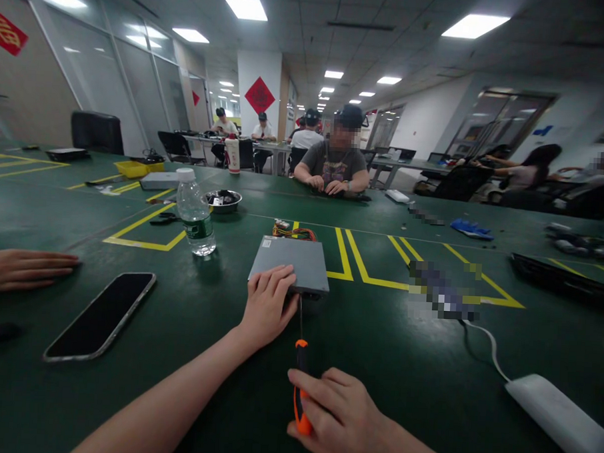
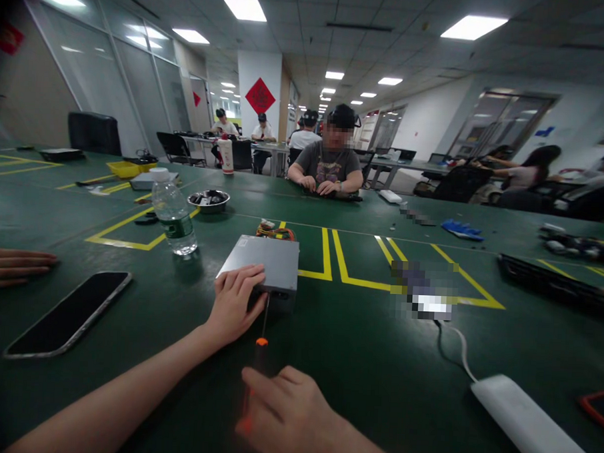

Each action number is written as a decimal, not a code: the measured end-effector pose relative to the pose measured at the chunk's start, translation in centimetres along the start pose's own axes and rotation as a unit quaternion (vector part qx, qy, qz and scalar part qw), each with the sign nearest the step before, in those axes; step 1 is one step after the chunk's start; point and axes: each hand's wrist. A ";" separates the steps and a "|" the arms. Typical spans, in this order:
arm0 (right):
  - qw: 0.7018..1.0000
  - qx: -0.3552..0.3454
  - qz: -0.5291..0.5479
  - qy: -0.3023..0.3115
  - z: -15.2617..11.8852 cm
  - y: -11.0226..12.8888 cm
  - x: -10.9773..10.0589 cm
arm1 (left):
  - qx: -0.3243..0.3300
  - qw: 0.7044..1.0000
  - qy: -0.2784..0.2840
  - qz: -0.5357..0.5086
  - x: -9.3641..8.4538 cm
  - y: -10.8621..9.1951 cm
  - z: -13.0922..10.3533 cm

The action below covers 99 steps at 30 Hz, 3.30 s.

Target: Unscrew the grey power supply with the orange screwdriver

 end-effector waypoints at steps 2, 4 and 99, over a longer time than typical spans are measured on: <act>1.000 0.015 0.006 0.015 0.0 0.0 -0.1 | 0.003 1.000 -0.003 0.000 0.0 0.0 0.0; 0.998 0.030 0.005 0.052 0.2 0.2 -0.4 | 0.004 1.000 -0.006 0.000 0.0 0.0 0.0; 0.999 0.033 -0.028 0.005 -0.5 -0.4 -1.3 | 0.201 0.976 0.063 0.050 -2.4 1.9 -0.8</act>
Point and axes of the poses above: each hand's wrist, its own z-axis towards the middle knuckle, its own x-axis out of the palm, y = z × x, and after that the axes turned 7 degrees about x, right-handed
